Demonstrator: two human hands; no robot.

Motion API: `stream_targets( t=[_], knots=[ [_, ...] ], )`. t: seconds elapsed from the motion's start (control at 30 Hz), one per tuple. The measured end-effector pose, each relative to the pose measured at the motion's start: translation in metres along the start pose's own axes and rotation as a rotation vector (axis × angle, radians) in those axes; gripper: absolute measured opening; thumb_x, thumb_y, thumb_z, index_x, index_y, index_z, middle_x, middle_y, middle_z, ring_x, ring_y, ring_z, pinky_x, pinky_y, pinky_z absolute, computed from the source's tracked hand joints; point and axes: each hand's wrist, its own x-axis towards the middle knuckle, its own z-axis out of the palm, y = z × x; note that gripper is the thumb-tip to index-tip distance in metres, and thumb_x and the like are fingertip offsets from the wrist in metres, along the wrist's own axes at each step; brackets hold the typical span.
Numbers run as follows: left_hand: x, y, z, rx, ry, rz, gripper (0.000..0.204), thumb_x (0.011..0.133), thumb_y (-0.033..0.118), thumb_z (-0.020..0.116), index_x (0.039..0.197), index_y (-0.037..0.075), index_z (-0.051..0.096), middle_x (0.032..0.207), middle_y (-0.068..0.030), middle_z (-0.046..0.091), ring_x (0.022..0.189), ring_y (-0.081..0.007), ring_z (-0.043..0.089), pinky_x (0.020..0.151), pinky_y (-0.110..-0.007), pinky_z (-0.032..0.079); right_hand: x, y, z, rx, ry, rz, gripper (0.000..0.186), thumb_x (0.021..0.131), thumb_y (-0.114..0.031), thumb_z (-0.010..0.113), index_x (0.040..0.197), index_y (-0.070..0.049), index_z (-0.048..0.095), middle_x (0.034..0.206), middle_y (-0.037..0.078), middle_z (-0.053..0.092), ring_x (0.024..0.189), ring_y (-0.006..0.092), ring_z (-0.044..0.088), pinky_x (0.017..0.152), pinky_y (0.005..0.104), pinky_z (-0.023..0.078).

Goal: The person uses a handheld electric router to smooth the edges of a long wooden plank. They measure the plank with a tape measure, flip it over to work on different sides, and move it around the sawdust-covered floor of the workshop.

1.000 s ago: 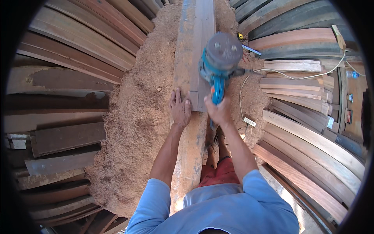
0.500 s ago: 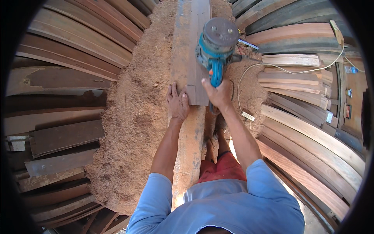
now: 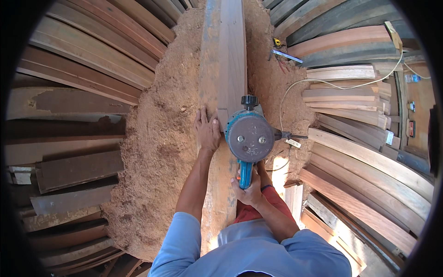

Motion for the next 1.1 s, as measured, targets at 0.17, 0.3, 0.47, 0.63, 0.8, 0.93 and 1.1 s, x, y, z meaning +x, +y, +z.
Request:
stream_targets(
  t=[0.17, 0.3, 0.47, 0.63, 0.8, 0.93, 1.1],
  knots=[
    [-0.003, -0.002, 0.003, -0.008, 0.037, 0.023, 0.055, 0.108, 0.041, 0.027, 0.145, 0.018, 0.061, 0.164, -0.0209, 0.034, 0.151, -0.0444, 0.025, 0.123, -0.051, 0.015, 0.039, -0.019, 0.000, 0.075, 0.087, -0.013, 0.030, 0.085, -0.010, 0.075, 0.108, -0.002, 0.058, 0.083, 0.006, 0.063, 0.073, 0.0155, 0.065, 0.068, 0.0313, 0.054],
    [-0.003, 0.000, 0.003, -0.014, 0.051, 0.025, 0.055, 0.108, 0.041, 0.027, 0.144, 0.018, 0.061, 0.164, -0.0203, 0.034, 0.151, -0.0440, 0.025, 0.123, -0.051, 0.015, 0.095, -0.026, -0.008, 0.046, 0.084, -0.084, 0.032, 0.086, -0.005, 0.074, 0.111, -0.002, 0.055, 0.085, 0.002, 0.058, 0.072, 0.0112, 0.059, 0.067, 0.0293, 0.051],
    [-0.006, -0.001, 0.005, 0.006, 0.034, -0.021, 0.055, 0.108, 0.043, 0.028, 0.143, 0.019, 0.062, 0.165, -0.0189, 0.033, 0.152, -0.0430, 0.024, 0.122, -0.053, 0.015, 0.191, -0.024, -0.019, 0.016, 0.096, -0.073, 0.031, 0.084, -0.009, 0.072, 0.110, 0.001, 0.058, 0.086, 0.007, 0.062, 0.078, 0.0175, 0.063, 0.072, 0.0360, 0.053],
    [0.000, 0.005, 0.005, -0.033, 0.052, -0.016, 0.056, 0.107, 0.044, 0.026, 0.140, 0.019, 0.065, 0.165, -0.0174, 0.033, 0.151, -0.0423, 0.025, 0.122, -0.054, 0.014, 0.327, -0.033, -0.042, 0.006, 0.177, -0.205, 0.041, 0.082, -0.011, 0.075, 0.118, 0.000, 0.061, 0.092, 0.008, 0.066, 0.083, 0.0180, 0.066, 0.079, 0.0362, 0.054],
    [0.001, 0.002, 0.005, -0.035, 0.069, -0.029, 0.056, 0.107, 0.043, 0.027, 0.138, 0.018, 0.067, 0.164, -0.0166, 0.035, 0.151, -0.0415, 0.024, 0.122, -0.053, 0.014, 0.363, -0.058, -0.045, -0.084, 0.178, -0.134, 0.045, 0.080, -0.012, 0.075, 0.121, 0.001, 0.063, 0.096, 0.010, 0.069, 0.088, 0.0209, 0.068, 0.085, 0.0372, 0.054],
    [0.002, 0.004, 0.005, -0.036, 0.050, -0.040, 0.055, 0.106, 0.042, 0.028, 0.138, 0.019, 0.066, 0.165, -0.0154, 0.035, 0.152, -0.0412, 0.024, 0.122, -0.053, 0.015, 0.328, -0.044, -0.041, -0.044, 0.183, -0.151, 0.045, 0.081, -0.013, 0.075, 0.121, 0.001, 0.061, 0.097, 0.011, 0.069, 0.089, 0.0217, 0.068, 0.085, 0.0376, 0.054],
    [0.000, 0.004, 0.003, 0.002, 0.034, -0.037, 0.057, 0.106, 0.042, 0.026, 0.138, 0.015, 0.065, 0.165, -0.0148, 0.032, 0.150, -0.0410, 0.024, 0.122, -0.053, 0.017, 0.240, -0.035, -0.031, -0.003, 0.119, -0.076, 0.047, 0.083, -0.013, 0.073, 0.125, 0.002, 0.057, 0.100, 0.012, 0.068, 0.088, 0.0227, 0.068, 0.085, 0.0380, 0.054]
  ],
)
